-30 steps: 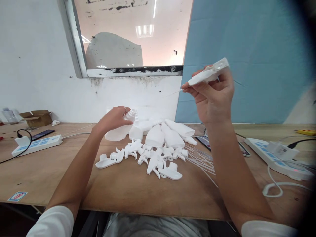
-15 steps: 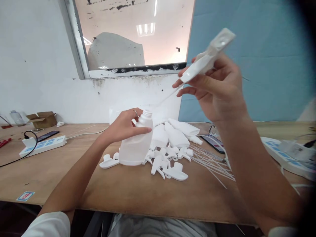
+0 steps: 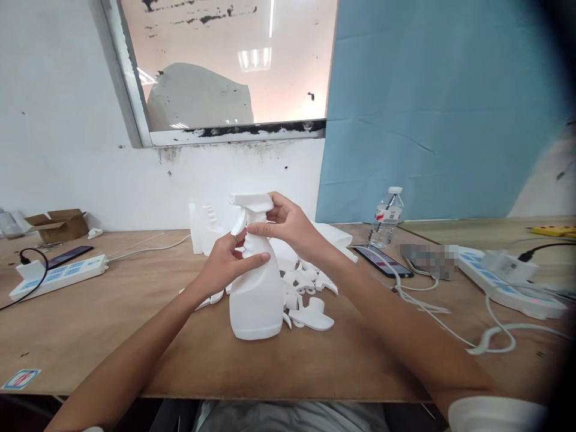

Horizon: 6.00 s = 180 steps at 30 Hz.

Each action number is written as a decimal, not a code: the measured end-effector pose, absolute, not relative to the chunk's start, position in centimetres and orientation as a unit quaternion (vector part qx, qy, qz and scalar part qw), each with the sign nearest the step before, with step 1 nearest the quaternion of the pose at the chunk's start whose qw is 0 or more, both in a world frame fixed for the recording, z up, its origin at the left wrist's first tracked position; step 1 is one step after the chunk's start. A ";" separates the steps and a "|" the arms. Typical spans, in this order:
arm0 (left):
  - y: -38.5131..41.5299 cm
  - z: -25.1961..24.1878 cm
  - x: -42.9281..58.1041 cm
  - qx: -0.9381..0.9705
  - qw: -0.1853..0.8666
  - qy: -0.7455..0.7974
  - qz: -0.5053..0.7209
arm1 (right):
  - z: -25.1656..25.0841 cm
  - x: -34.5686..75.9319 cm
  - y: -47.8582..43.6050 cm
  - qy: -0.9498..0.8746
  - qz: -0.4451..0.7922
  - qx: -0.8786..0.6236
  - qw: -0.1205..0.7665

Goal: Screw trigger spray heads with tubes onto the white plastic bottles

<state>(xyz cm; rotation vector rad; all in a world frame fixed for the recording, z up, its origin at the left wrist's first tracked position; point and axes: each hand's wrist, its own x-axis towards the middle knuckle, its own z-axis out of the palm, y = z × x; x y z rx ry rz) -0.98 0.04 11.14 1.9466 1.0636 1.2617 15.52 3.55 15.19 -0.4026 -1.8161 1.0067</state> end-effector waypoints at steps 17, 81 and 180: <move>2.5 10.0 -4.1 0.801 0.101 0.223 0.546 | 12.0 14.8 1.3 -0.709 0.458 -0.158 0.513; -2.1 19.1 -3.2 0.871 0.022 0.239 0.428 | 10.3 14.3 0.6 -0.637 0.620 -0.005 0.459; -1.4 19.2 -4.2 0.907 0.091 0.238 0.336 | 11.3 14.4 1.8 -0.711 0.609 -0.040 0.350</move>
